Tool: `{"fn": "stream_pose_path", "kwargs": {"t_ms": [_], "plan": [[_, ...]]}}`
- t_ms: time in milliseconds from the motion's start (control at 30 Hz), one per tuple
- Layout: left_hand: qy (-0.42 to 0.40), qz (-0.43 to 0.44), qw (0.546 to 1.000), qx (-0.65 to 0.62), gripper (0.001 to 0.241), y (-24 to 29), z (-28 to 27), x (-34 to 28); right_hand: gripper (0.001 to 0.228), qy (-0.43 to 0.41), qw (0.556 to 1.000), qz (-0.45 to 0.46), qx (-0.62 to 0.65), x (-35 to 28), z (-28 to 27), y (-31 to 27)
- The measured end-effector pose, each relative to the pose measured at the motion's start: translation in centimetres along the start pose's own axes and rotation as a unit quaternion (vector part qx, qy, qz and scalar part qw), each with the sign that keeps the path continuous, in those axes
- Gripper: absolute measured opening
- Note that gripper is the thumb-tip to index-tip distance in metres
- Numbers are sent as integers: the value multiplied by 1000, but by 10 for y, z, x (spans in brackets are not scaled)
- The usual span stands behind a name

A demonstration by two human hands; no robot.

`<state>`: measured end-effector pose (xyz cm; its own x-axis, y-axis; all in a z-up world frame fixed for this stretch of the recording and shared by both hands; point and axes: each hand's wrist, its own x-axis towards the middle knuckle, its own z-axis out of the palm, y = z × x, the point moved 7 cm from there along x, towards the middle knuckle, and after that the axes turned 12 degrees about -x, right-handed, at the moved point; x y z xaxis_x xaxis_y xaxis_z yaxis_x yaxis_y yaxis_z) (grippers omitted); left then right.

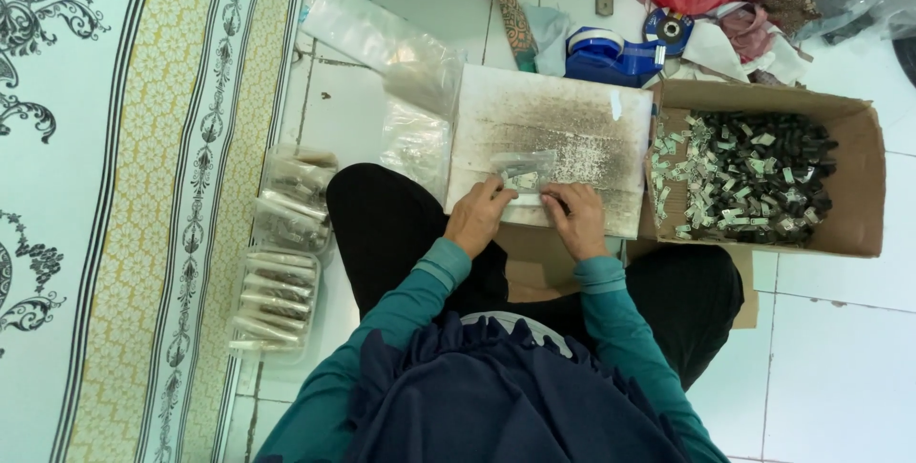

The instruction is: Sorting and packaging small metal components into plastic bags while sitting on the floor.

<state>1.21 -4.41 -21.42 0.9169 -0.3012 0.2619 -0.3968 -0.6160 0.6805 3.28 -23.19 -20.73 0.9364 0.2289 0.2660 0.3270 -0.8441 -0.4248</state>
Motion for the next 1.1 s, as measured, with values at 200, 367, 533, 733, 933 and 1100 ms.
{"fn": "stream_pose_path", "kwargs": {"t_ms": [200, 367, 533, 733, 933, 1100], "plan": [[23, 143, 975, 167, 8, 22, 0, 0, 12, 16, 1000, 0, 23, 3, -2, -1], [26, 175, 968, 180, 10, 11, 18, -3, 16, 28, 999, -31, 14, 2, -4, -2], [59, 175, 969, 162, 22, 14, 13, -4, 30, 28, 998, -65, -1, -4, -5, -3], [91, 195, 953, 214, 33, 37, -7, -6, 15, 37, 998, -44, 6, 1, -8, -5], [113, 233, 936, 237, 37, 32, -1, -10, 9, 37, 994, 5, 107, 13, -19, 3], [126, 285, 930, 196, 43, 23, -1, -6, 10, 97, 988, 37, 113, 47, -34, 53]]}}
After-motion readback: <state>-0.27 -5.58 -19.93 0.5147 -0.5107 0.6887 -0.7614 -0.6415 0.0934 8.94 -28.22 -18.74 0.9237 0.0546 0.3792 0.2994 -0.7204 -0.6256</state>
